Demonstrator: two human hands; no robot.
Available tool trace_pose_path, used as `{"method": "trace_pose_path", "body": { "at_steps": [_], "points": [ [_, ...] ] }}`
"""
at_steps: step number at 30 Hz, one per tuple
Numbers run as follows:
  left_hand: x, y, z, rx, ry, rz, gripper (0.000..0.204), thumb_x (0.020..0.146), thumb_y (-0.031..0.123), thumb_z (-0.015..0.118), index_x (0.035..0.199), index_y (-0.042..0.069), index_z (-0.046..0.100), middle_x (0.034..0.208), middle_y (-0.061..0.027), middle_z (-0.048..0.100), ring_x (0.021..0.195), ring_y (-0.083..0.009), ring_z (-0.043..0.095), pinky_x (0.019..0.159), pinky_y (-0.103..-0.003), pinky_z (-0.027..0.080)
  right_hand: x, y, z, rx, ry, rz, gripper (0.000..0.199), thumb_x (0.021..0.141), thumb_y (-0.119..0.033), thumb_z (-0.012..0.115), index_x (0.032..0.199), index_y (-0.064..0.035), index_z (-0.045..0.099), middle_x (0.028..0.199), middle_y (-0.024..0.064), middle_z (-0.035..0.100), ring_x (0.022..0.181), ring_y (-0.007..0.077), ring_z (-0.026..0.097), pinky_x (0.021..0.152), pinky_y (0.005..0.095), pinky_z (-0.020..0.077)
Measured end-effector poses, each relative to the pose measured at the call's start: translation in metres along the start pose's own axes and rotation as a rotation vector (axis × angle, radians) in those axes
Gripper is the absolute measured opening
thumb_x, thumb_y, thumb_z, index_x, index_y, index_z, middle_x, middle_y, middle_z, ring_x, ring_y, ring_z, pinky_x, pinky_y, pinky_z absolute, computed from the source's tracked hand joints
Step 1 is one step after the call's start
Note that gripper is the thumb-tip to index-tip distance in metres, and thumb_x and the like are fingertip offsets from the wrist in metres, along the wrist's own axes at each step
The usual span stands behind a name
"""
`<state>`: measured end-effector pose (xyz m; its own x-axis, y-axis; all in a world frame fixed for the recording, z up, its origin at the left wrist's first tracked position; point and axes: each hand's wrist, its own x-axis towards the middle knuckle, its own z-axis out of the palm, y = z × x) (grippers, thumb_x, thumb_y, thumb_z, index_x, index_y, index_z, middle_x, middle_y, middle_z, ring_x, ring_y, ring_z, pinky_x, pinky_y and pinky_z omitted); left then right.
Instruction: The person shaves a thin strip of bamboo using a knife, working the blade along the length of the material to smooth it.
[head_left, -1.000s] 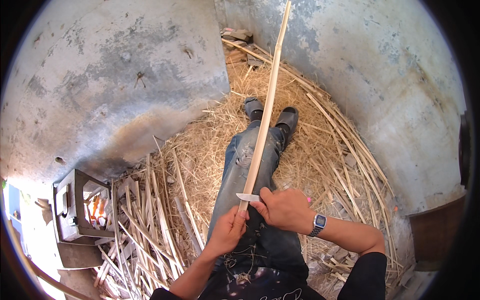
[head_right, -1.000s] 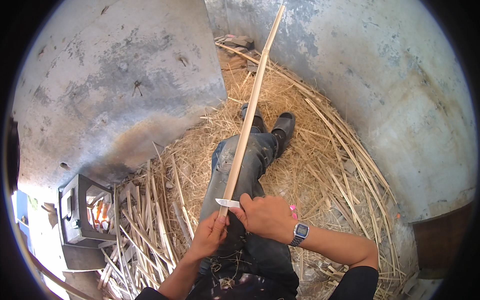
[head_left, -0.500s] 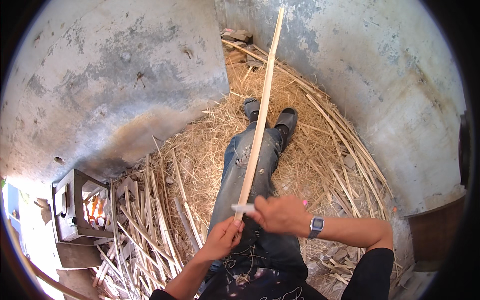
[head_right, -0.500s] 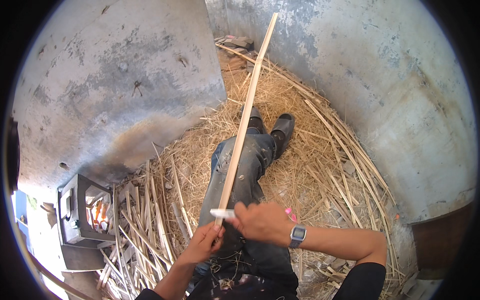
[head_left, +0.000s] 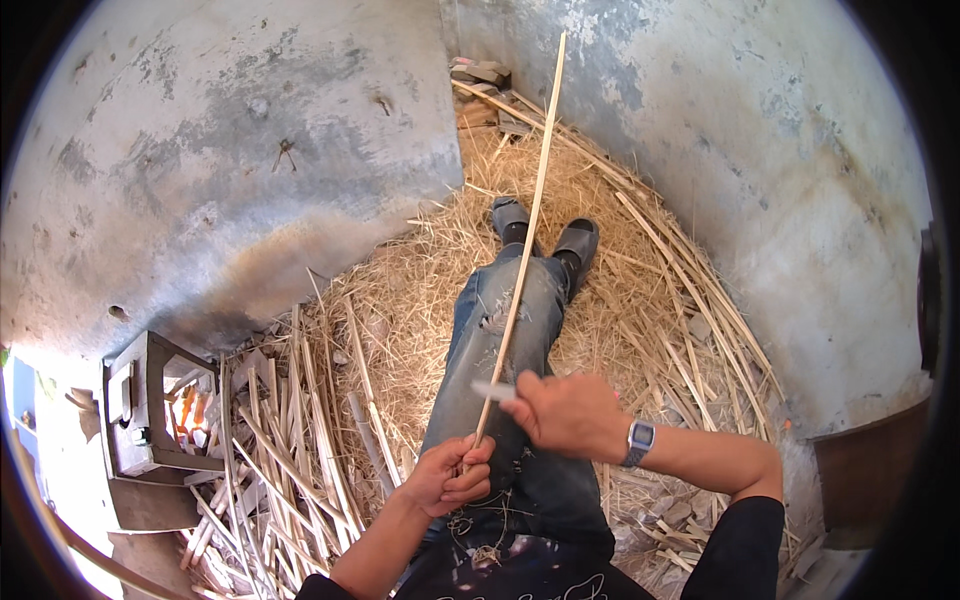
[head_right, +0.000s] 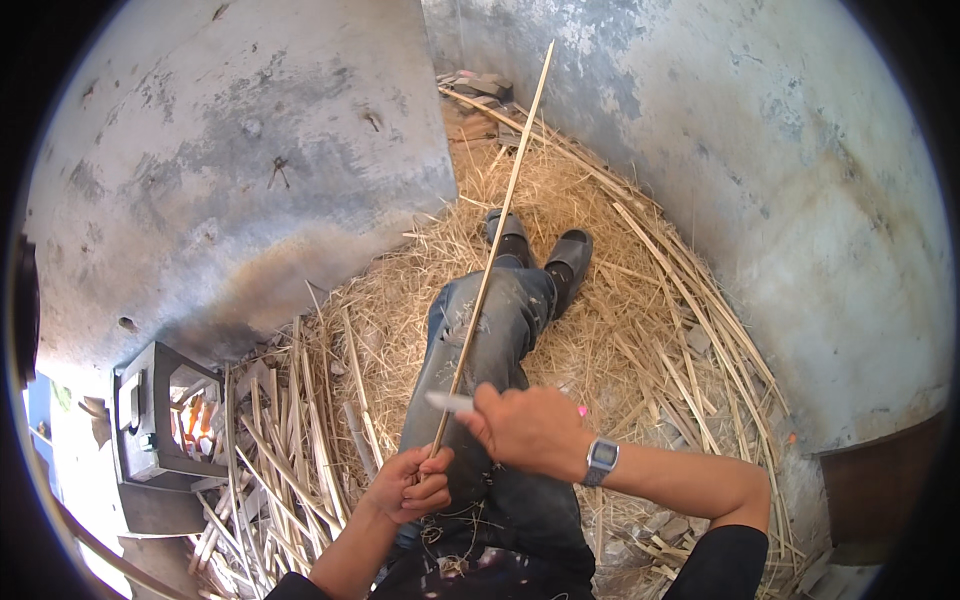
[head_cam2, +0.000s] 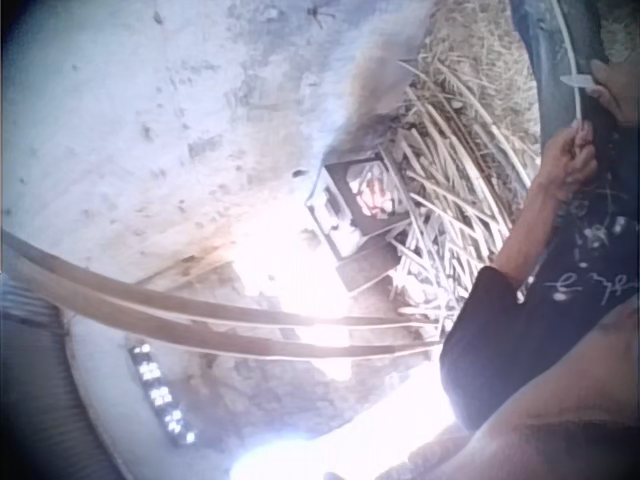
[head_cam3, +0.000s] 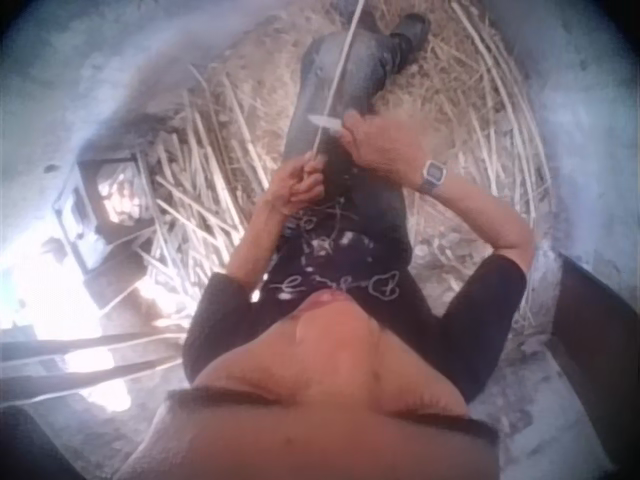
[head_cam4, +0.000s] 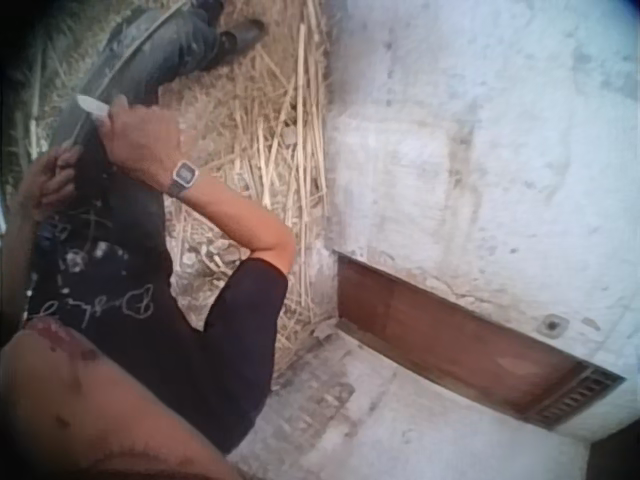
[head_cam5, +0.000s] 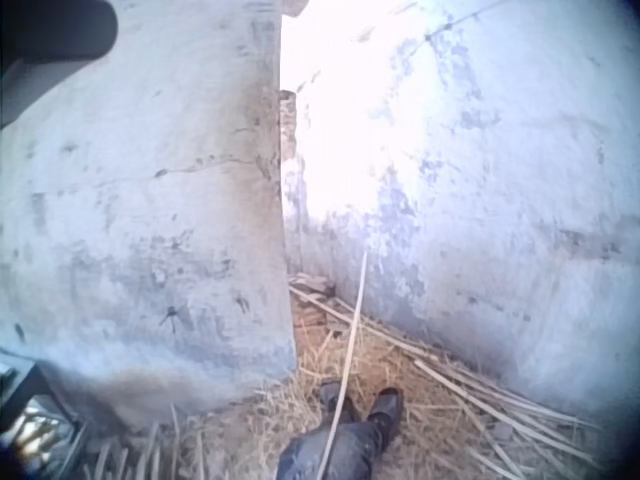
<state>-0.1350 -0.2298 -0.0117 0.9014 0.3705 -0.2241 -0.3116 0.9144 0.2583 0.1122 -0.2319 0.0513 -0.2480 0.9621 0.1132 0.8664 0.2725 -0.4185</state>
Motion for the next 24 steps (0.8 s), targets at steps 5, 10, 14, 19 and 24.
{"method": "trace_pose_path", "body": {
  "at_steps": [5,10,14,19,24],
  "points": [
    [-0.001,0.002,-0.009,-0.066,0.029,0.020,0.039,0.117,0.037,0.034,0.086,0.015,0.042,0.049,0.0052,0.033,0.040,-0.0077,0.030,0.041,-0.022,0.024,0.013,0.009,-0.001,-0.098,-0.019,-0.053,0.044,0.107,-0.048,0.056,0.089,-0.0080,0.059,0.058,0.0154,0.064,0.050,0.0368,0.067,0.045,0.0491,0.0519],
    [0.003,0.006,-0.003,0.088,0.017,0.016,0.040,0.117,0.037,0.035,0.086,0.014,0.042,0.049,0.0049,0.032,0.041,-0.0076,0.028,0.041,-0.022,0.023,-0.007,-0.012,0.003,-0.150,-0.074,-0.139,0.044,0.107,-0.048,0.057,0.086,-0.0094,0.060,0.057,0.0145,0.063,0.048,0.0349,0.066,0.042,0.0483,0.0498],
    [-0.006,0.004,0.000,0.102,0.093,0.046,0.040,0.117,0.038,0.036,0.086,0.014,0.042,0.049,0.0047,0.032,0.041,-0.0074,0.027,0.040,-0.023,0.022,0.031,0.040,-0.010,-0.229,0.169,-0.006,0.047,0.106,-0.051,0.055,0.085,-0.0101,0.059,0.057,0.0143,0.063,0.046,0.0355,0.065,0.041,0.0490,0.0490],
    [-0.005,0.003,0.002,0.161,0.051,0.032,0.041,0.117,0.039,0.038,0.085,0.014,0.042,0.049,0.0047,0.032,0.041,-0.0073,0.026,0.040,-0.023,0.022,0.002,0.004,0.005,-0.233,-0.001,-0.157,0.044,0.107,-0.049,0.055,0.084,-0.0116,0.059,0.056,0.0109,0.063,0.045,0.0313,0.065,0.040,0.0487,0.0484],
    [-0.018,-0.001,0.003,0.287,0.091,0.026,0.043,0.116,0.042,0.039,0.084,0.013,0.043,0.050,0.0044,0.034,0.042,-0.0072,0.026,0.041,-0.024,0.021,0.044,0.064,-0.018,-0.300,0.244,0.043,0.047,0.105,-0.053,0.056,0.083,-0.0110,0.058,0.056,0.0123,0.062,0.044,0.0334,0.064,0.041,0.0490,0.0495]
  ]
}}
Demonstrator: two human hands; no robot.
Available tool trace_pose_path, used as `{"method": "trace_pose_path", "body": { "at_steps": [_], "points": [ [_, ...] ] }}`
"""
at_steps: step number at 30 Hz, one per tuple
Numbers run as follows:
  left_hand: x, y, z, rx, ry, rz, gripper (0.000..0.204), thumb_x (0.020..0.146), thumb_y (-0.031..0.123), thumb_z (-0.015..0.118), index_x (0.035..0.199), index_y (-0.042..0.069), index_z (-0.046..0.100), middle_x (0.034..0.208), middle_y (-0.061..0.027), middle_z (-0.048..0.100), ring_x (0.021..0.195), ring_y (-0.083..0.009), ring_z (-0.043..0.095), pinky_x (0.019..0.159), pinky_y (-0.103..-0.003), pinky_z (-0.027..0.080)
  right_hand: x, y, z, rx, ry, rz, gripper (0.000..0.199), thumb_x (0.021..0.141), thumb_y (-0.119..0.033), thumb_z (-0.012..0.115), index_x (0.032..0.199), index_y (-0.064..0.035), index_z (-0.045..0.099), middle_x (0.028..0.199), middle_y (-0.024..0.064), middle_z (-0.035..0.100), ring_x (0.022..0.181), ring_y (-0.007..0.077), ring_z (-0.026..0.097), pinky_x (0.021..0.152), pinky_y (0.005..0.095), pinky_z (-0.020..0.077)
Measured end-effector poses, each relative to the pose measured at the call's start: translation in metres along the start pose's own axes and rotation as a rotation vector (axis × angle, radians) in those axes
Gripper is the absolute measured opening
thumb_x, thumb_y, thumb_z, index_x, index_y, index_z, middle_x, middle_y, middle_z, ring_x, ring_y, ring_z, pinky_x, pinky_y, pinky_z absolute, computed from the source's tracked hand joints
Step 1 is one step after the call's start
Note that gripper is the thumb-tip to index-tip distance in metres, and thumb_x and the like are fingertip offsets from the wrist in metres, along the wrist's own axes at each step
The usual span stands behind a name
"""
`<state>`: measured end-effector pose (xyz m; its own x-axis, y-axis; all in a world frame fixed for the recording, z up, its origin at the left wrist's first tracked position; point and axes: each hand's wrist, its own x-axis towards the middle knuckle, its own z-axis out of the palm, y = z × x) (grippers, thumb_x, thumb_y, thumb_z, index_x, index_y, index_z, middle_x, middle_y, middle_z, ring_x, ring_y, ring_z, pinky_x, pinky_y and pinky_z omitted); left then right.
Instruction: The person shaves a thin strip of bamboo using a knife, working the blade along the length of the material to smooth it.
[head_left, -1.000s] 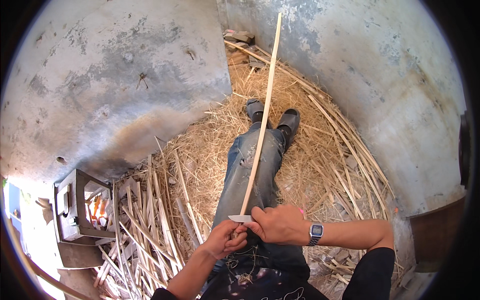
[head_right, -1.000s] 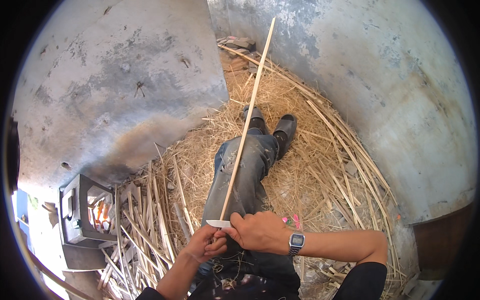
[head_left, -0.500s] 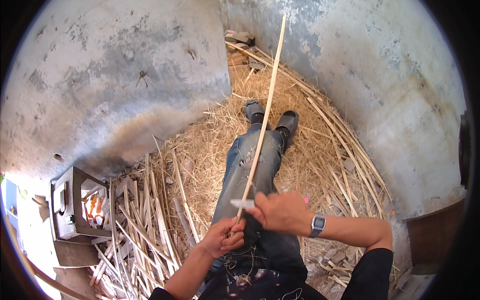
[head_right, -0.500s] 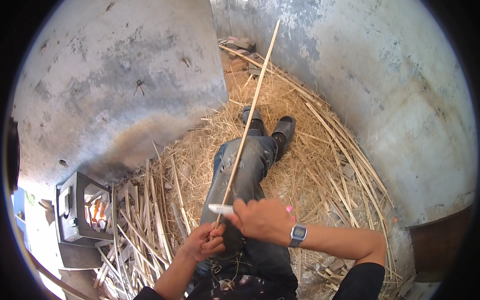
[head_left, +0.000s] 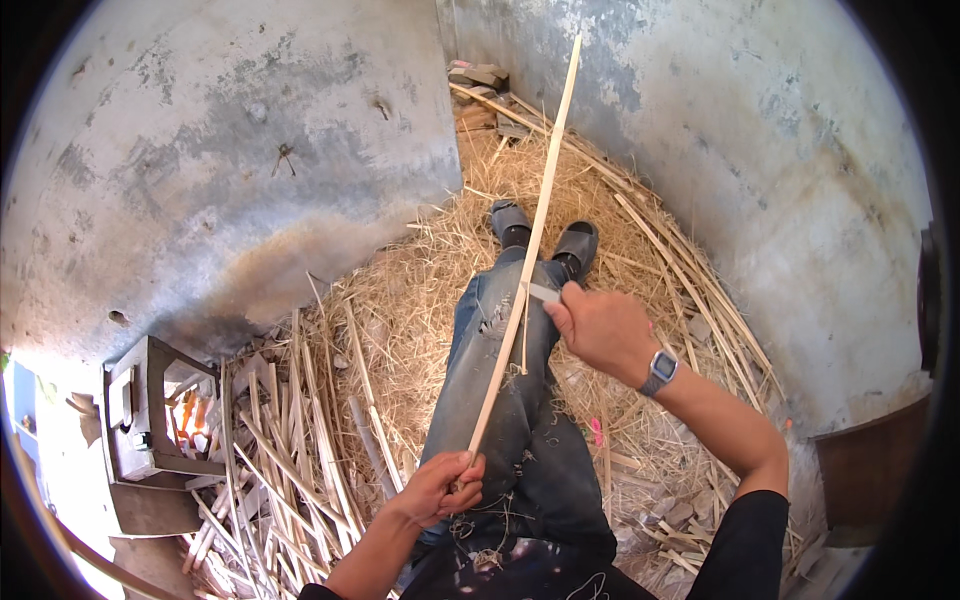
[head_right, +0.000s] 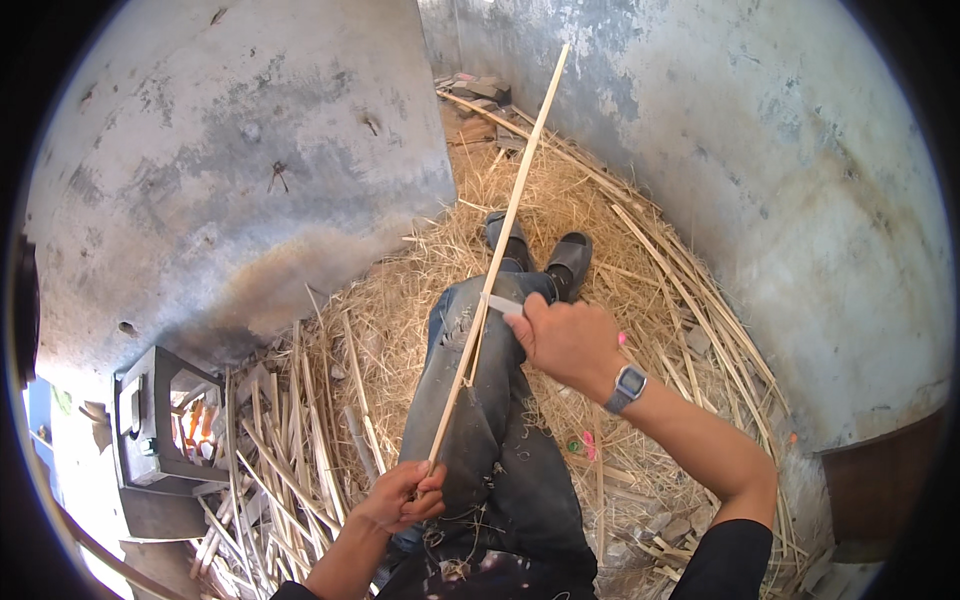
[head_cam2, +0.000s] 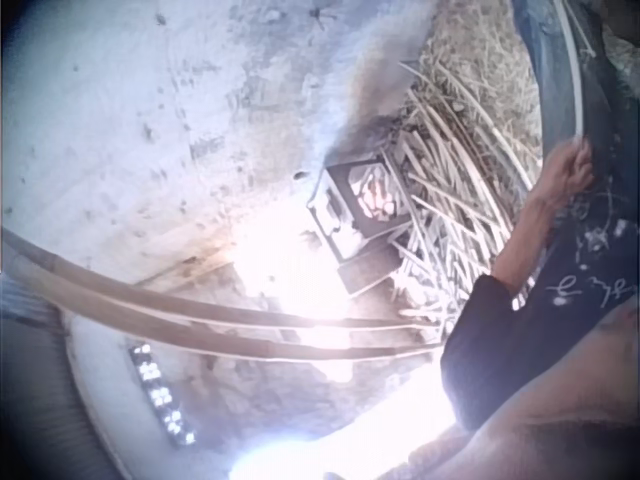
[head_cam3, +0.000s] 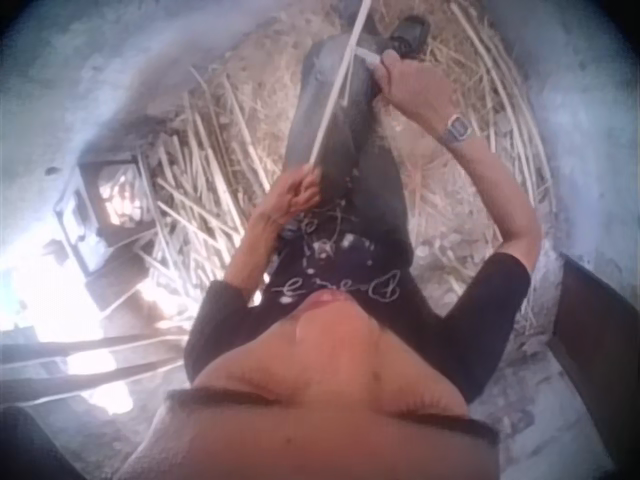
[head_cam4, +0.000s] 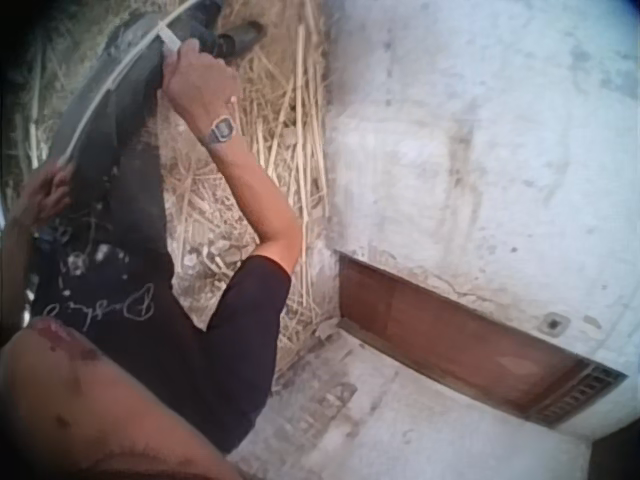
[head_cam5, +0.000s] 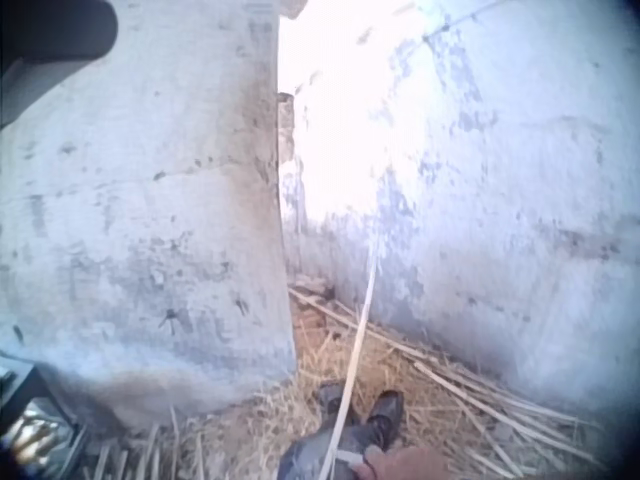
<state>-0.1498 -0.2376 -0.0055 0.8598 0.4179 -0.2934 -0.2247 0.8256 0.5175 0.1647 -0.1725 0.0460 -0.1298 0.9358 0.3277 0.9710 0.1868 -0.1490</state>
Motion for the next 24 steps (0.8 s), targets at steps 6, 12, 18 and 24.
{"method": "trace_pose_path", "body": {
  "at_steps": [6,12,18,24],
  "points": [
    [-0.009,-0.003,-0.006,0.178,0.078,-0.021,0.045,0.115,0.043,0.042,0.082,0.013,0.046,0.052,0.0048,0.036,0.043,-0.0070,0.030,0.044,-0.024,0.023,-0.024,-0.041,-0.009,0.052,-0.201,-0.250,0.046,0.107,-0.051,0.054,0.083,-0.0118,0.059,0.058,0.0128,0.064,0.046,0.0331,0.065,0.043,0.0479,0.0509],
    [-0.021,0.002,-0.011,0.262,0.100,-0.004,0.043,0.114,0.042,0.047,0.083,0.012,0.047,0.054,0.0042,0.037,0.046,-0.0072,0.031,0.044,-0.025,0.024,0.015,0.013,0.009,-0.059,0.090,0.019,0.042,0.110,-0.045,0.051,0.089,-0.0103,0.060,0.056,0.0093,0.059,0.048,0.0307,0.064,0.042,0.0490,0.0475],
    [-0.048,-0.012,-0.029,0.293,0.075,-0.096,0.044,0.115,0.042,0.044,0.085,0.011,0.050,0.061,0.0037,0.041,0.049,-0.0055,0.030,0.046,-0.023,0.023,0.026,0.003,-0.005,-0.027,-0.080,-0.032,0.044,0.111,-0.045,0.049,0.090,-0.0072,0.061,0.060,0.0146,0.062,0.050,0.0377,0.061,0.047,0.0492,0.0485],
    [-0.067,-0.022,-0.053,0.240,0.086,-0.151,0.046,0.111,0.046,0.049,0.085,0.009,0.050,0.060,0.0019,0.042,0.050,-0.0066,0.033,0.047,-0.025,0.022,0.042,0.055,0.008,-0.077,0.165,0.091,0.044,0.110,-0.045,0.050,0.087,-0.0087,0.060,0.057,0.0113,0.062,0.046,0.0323,0.063,0.044,0.0494,0.0481]
  ]
}}
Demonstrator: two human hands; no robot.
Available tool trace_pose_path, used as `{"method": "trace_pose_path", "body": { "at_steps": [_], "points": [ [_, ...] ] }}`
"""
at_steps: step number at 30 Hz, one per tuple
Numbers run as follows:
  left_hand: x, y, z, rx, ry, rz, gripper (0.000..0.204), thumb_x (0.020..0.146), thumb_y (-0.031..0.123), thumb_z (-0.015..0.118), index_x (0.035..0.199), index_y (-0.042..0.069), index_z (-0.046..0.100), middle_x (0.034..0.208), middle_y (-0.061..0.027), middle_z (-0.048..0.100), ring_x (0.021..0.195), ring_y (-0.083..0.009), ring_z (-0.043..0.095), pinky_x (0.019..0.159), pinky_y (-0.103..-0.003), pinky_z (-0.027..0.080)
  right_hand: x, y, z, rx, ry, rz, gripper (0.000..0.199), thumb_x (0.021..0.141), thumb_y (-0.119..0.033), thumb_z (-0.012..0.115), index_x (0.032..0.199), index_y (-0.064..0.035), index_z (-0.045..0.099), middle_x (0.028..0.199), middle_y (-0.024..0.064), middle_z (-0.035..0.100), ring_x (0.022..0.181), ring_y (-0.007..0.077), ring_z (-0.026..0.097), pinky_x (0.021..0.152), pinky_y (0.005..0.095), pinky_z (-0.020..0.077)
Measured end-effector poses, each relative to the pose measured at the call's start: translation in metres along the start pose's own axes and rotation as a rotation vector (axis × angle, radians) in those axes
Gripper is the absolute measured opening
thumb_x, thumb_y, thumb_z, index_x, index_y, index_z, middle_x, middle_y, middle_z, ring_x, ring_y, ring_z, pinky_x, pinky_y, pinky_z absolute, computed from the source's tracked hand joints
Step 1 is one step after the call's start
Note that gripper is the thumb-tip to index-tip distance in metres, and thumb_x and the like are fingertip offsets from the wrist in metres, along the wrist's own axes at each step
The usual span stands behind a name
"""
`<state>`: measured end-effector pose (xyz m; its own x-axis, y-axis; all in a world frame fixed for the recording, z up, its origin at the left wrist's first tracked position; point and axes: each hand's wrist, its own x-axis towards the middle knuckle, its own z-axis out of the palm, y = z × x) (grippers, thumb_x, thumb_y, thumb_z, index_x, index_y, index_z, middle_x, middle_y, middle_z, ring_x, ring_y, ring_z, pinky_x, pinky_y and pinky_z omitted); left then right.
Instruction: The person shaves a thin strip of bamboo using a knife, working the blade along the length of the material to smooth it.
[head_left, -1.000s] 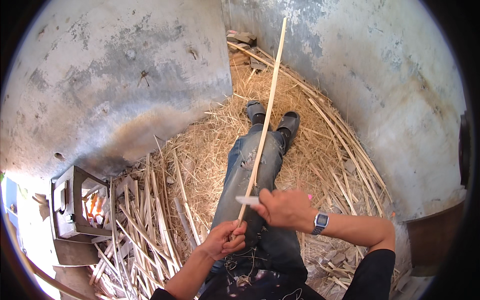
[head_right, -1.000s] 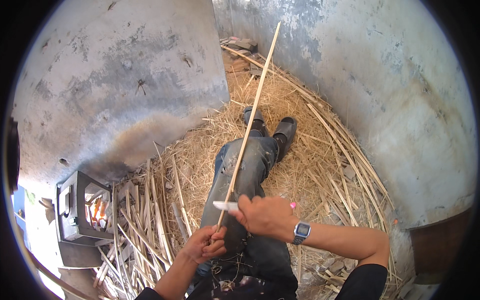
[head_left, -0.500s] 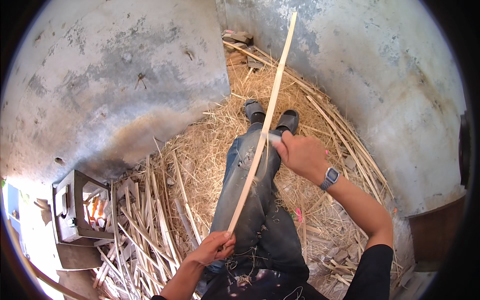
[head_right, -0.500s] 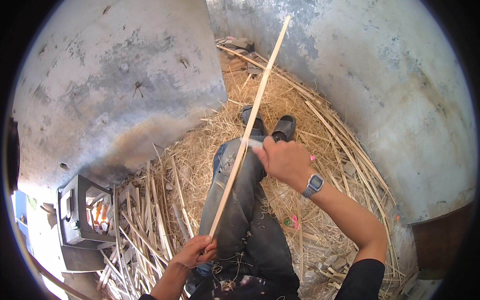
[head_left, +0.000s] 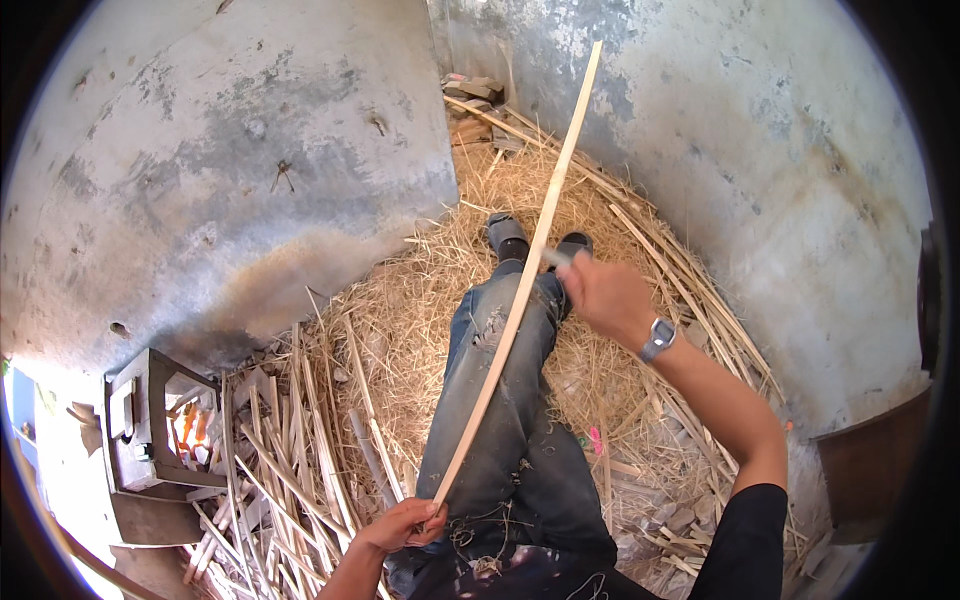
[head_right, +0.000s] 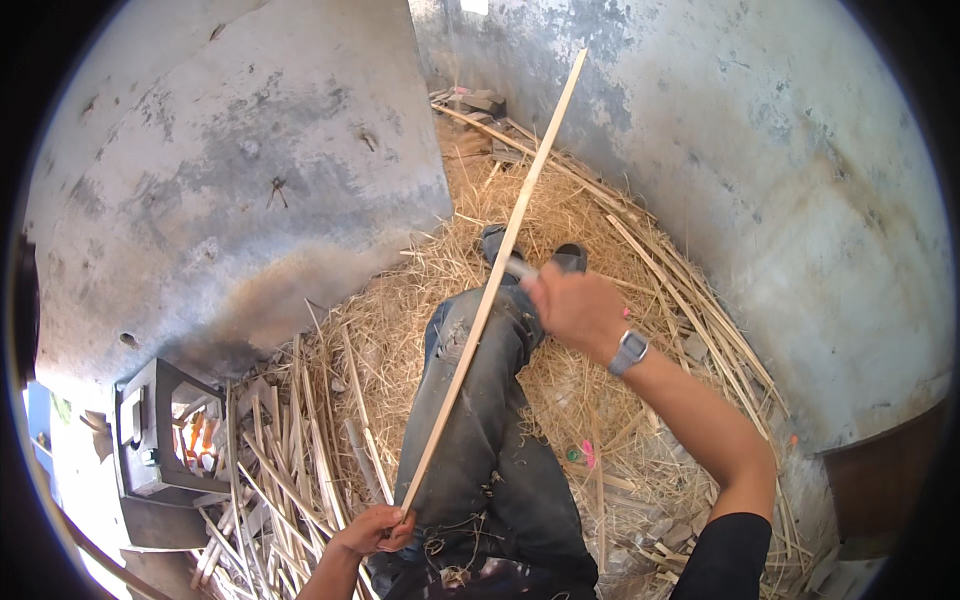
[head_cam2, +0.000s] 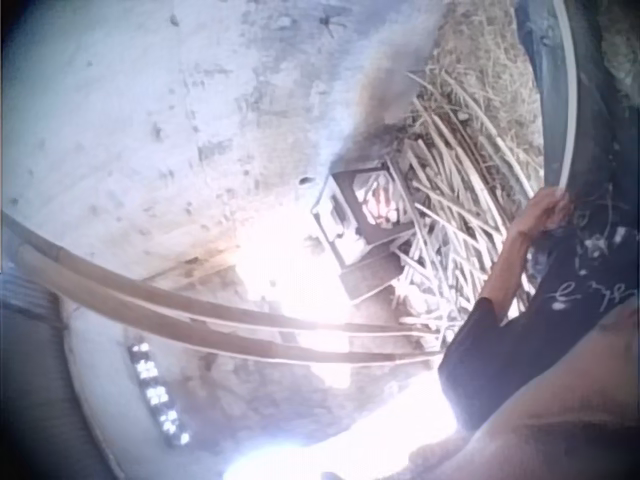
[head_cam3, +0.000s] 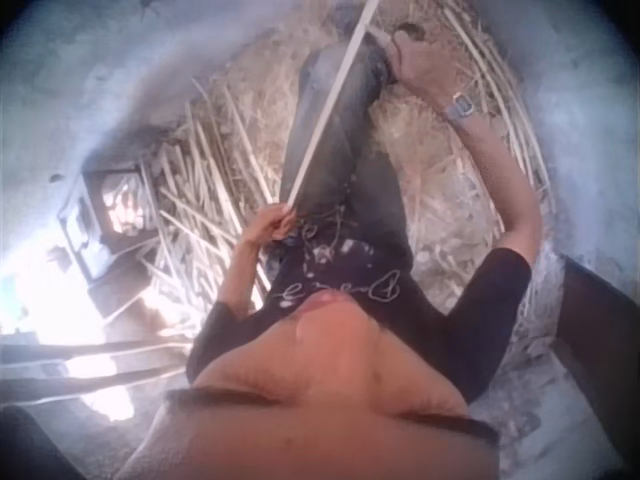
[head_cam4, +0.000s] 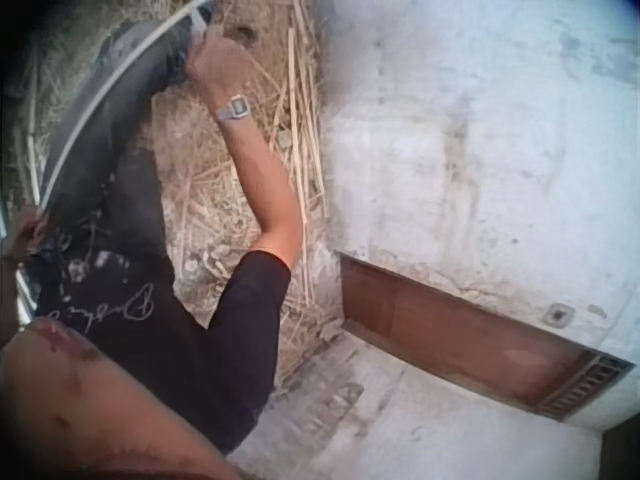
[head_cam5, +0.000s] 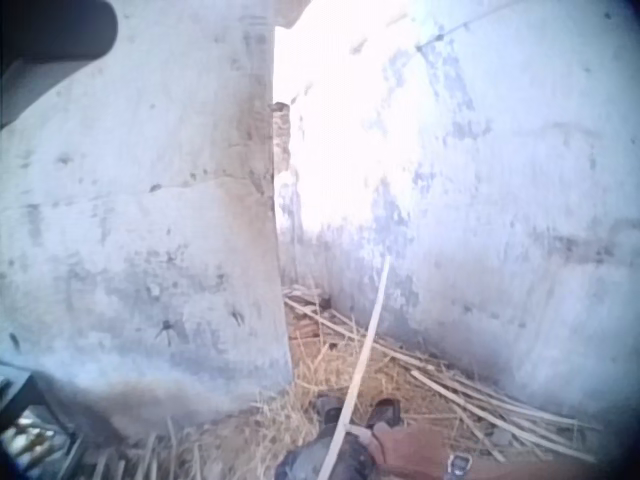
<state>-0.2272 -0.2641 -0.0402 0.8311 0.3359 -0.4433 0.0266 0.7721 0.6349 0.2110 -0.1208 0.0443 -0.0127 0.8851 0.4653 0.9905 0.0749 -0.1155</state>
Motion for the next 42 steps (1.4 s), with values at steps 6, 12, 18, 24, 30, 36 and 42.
{"method": "trace_pose_path", "body": {
  "at_steps": [6,12,18,24,30,36,42],
  "points": [
    [-0.016,-0.018,-0.012,-0.046,-0.064,-0.004,0.043,0.113,0.041,0.049,0.084,0.010,0.049,0.062,0.0024,0.040,0.050,-0.0071,0.030,0.046,-0.026,0.021,0.015,-0.003,-0.003,0.013,0.016,-0.079,0.041,0.109,-0.042,0.051,0.088,-0.0083,0.062,0.060,0.0145,0.063,0.052,0.0375,0.065,0.048,0.0499,0.0497],
    [-0.035,-0.029,-0.025,-0.102,0.059,-0.033,0.043,0.112,0.041,0.052,0.083,0.009,0.050,0.061,0.0025,0.039,0.049,-0.0073,0.032,0.045,-0.026,0.021,0.025,0.026,-0.017,0.081,0.074,-0.007,0.043,0.110,-0.041,0.050,0.088,-0.0057,0.061,0.062,0.0186,0.062,0.055,0.0413,0.063,0.051,0.0526,0.0478],
    [-0.016,-0.026,-0.014,0.072,0.208,-0.068,0.048,0.113,0.044,0.050,0.085,0.006,0.055,0.059,0.0001,0.046,0.052,-0.0098,0.047,0.049,-0.025,0.034,0.000,-0.007,-0.012,0.795,-0.087,0.229,0.036,0.106,-0.038,0.064,0.099,-0.0022,0.067,0.053,0.0033,0.049,0.046,0.0156,0.046,0.048,0.0365,0.0363],
    [0.007,0.017,0.033,0.796,0.413,0.145,0.031,0.114,0.030,0.053,0.102,0.003,0.062,0.071,-0.0008,0.065,0.065,-0.0092,0.064,0.058,-0.024,0.046,-0.008,-0.034,-0.020,0.915,-0.098,0.263,0.028,0.100,-0.027,0.075,0.107,-0.0012,0.069,0.057,-0.0028,0.045,0.053,0.0073,0.039,0.051,0.0310,0.0328],
    [0.029,0.023,0.067,0.512,0.541,0.308,0.024,0.115,0.024,0.051,0.120,0.001,0.058,0.065,0.0032,0.053,0.056,-0.0045,0.048,0.053,-0.023,0.037,-0.022,-0.055,-0.029,0.716,-0.094,0.167,0.037,0.108,-0.039,0.059,0.097,-0.0048,0.061,0.060,0.0092,0.059,0.053,0.0294,0.062,0.052,0.0417,0.0441],
    [0.048,0.023,0.068,0.479,0.547,0.400,0.031,0.115,0.027,0.052,0.127,0.001,0.062,0.065,0.0054,0.048,0.054,-0.0032,0.041,0.049,-0.023,0.030,-0.074,-0.090,-0.040,0.363,-0.302,-0.171,0.040,0.110,-0.044,0.053,0.091,-0.0084,0.054,0.066,0.0154,0.066,0.059,0.0380,0.068,0.052,0.0507,0.0497],
    [0.040,0.006,0.056,0.325,0.600,0.373,0.041,0.115,0.028,0.054,0.141,-0.001,0.064,0.061,0.0062,0.044,0.051,-0.0035,0.038,0.050,-0.023,0.030,-0.033,-0.043,-0.018,0.275,-0.142,-0.013,0.045,0.111,-0.049,0.049,0.093,-0.0075,0.055,0.061,0.0171,0.063,0.055,0.0412,0.066,0.048,0.0527,0.0502]
  ]
}}
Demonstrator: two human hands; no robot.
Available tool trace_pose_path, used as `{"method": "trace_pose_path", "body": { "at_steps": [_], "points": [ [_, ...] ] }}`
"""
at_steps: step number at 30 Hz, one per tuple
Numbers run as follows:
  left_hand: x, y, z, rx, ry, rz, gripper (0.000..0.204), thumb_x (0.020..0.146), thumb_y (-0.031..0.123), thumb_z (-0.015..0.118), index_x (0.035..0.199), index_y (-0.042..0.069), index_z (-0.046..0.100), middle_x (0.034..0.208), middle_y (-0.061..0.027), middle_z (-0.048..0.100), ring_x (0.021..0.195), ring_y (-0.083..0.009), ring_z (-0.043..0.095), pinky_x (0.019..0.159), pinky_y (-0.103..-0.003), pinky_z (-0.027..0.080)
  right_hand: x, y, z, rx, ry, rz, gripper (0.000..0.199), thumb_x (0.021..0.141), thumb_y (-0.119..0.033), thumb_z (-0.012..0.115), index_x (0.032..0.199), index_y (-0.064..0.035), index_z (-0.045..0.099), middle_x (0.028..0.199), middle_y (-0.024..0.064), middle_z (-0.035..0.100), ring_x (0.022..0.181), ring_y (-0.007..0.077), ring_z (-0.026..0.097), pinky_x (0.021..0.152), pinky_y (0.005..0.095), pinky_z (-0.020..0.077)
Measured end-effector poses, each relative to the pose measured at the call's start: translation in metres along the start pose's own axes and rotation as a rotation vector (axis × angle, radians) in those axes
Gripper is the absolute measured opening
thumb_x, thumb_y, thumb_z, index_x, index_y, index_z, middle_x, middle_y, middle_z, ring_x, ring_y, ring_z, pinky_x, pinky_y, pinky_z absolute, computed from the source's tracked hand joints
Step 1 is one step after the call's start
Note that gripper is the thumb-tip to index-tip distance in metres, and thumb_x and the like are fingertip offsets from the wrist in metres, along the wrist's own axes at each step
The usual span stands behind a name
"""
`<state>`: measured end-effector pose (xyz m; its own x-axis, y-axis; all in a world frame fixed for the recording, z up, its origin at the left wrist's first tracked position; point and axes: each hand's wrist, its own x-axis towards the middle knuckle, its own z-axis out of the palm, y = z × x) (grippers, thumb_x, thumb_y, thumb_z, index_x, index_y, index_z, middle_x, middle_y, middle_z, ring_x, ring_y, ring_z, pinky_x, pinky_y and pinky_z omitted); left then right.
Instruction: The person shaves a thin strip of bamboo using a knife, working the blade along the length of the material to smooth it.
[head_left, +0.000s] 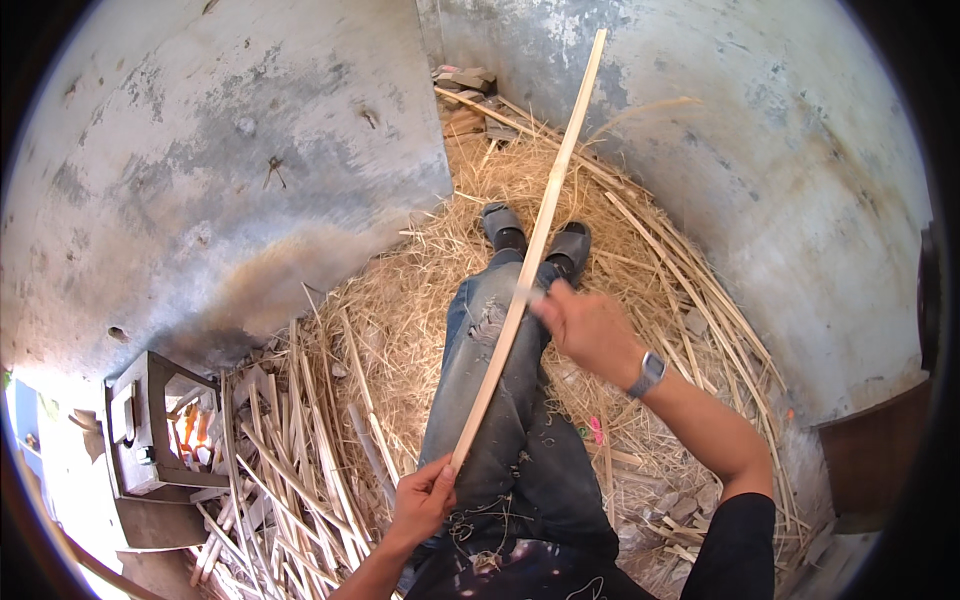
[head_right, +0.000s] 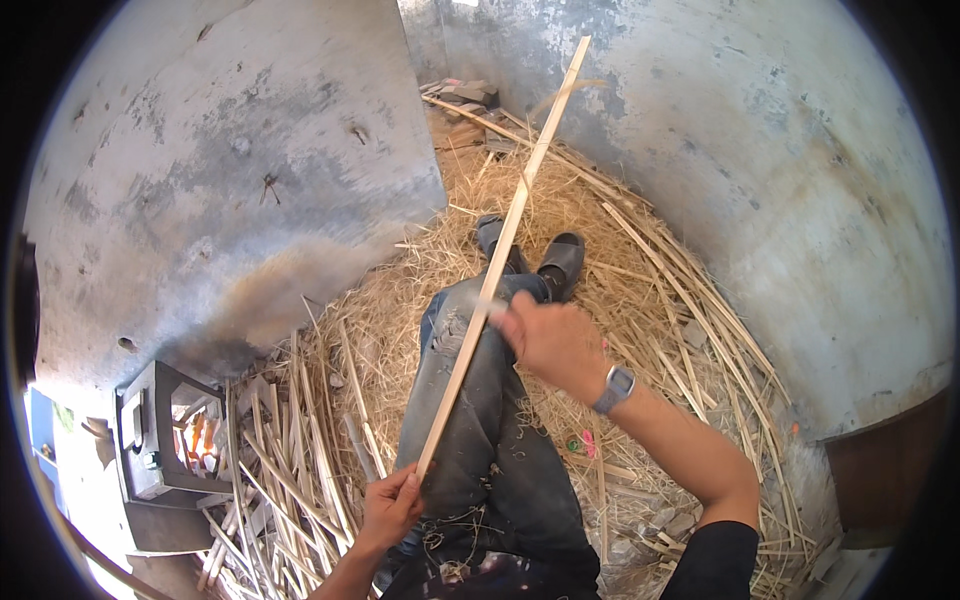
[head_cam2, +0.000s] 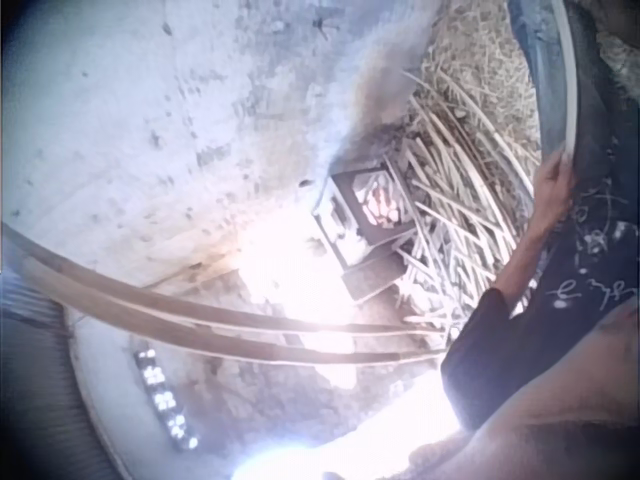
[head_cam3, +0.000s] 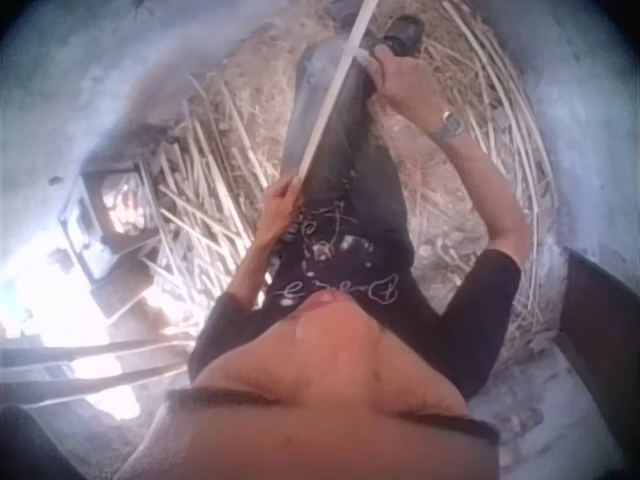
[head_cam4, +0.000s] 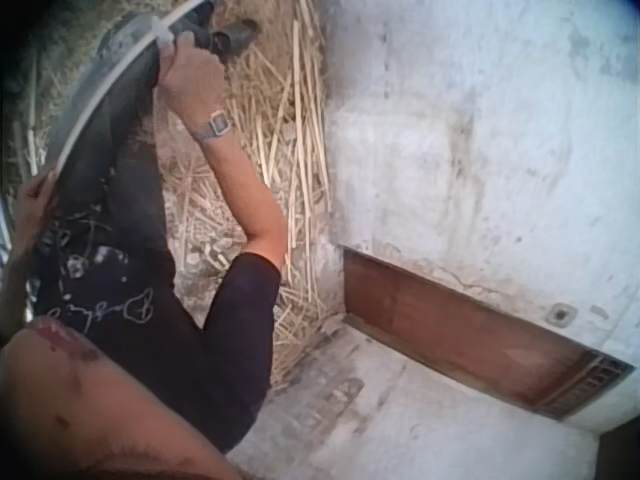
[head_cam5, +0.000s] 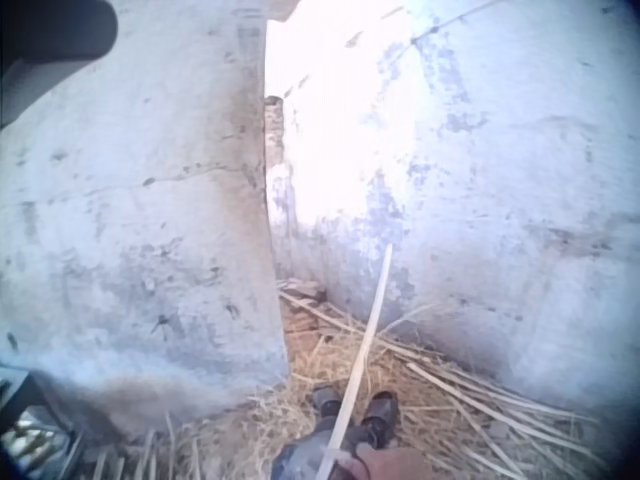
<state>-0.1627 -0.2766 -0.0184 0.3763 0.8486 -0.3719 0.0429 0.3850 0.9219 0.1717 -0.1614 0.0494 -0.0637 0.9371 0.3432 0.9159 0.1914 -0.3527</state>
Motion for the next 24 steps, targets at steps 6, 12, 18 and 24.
{"method": "trace_pose_path", "body": {
  "at_steps": [6,12,18,24],
  "points": [
    [-0.015,-0.014,-0.023,-0.069,-0.067,-0.061,0.044,0.115,0.028,0.052,0.141,-0.007,0.062,0.060,0.0056,0.041,0.050,-0.0048,0.036,0.050,-0.024,0.031,0.001,-0.005,0.013,-0.019,-0.008,-0.042,0.049,0.111,-0.051,0.045,0.092,-0.0074,0.056,0.057,0.0183,0.061,0.053,0.0430,0.064,0.048,0.0527,0.0515],
    [-0.030,-0.031,-0.047,-0.159,-0.150,-0.096,0.044,0.116,0.026,0.050,0.146,-0.005,0.059,0.059,0.0041,0.038,0.050,-0.0060,0.035,0.050,-0.025,0.029,0.045,0.044,-0.013,-0.149,0.134,0.017,0.049,0.110,-0.054,0.046,0.091,-0.0100,0.056,0.054,0.0132,0.061,0.050,0.0354,0.066,0.044,0.0491,0.0507],
    [-0.026,-0.033,-0.060,-0.423,-0.258,-0.253,0.049,0.116,0.030,0.047,0.145,-0.009,0.056,0.057,0.0033,0.030,0.046,-0.0077,0.025,0.048,-0.027,0.026,0.009,-0.008,0.003,-0.126,-0.094,-0.243,0.050,0.109,-0.054,0.048,0.086,-0.0102,0.059,0.055,0.0147,0.061,0.048,0.0364,0.064,0.043,0.0486,0.0498],
    [-0.022,-0.024,-0.062,-0.548,-0.304,-0.323,0.050,0.117,0.029,0.046,0.145,-0.011,0.054,0.057,0.0033,0.030,0.047,-0.0070,0.024,0.048,-0.026,0.024,0.007,-0.013,0.012,-0.156,-0.023,-0.238,0.051,0.109,-0.055,0.048,0.084,-0.0118,0.061,0.054,0.0134,0.060,0.048,0.0355,0.065,0.043,0.0471,0.0500]
  ]
}}
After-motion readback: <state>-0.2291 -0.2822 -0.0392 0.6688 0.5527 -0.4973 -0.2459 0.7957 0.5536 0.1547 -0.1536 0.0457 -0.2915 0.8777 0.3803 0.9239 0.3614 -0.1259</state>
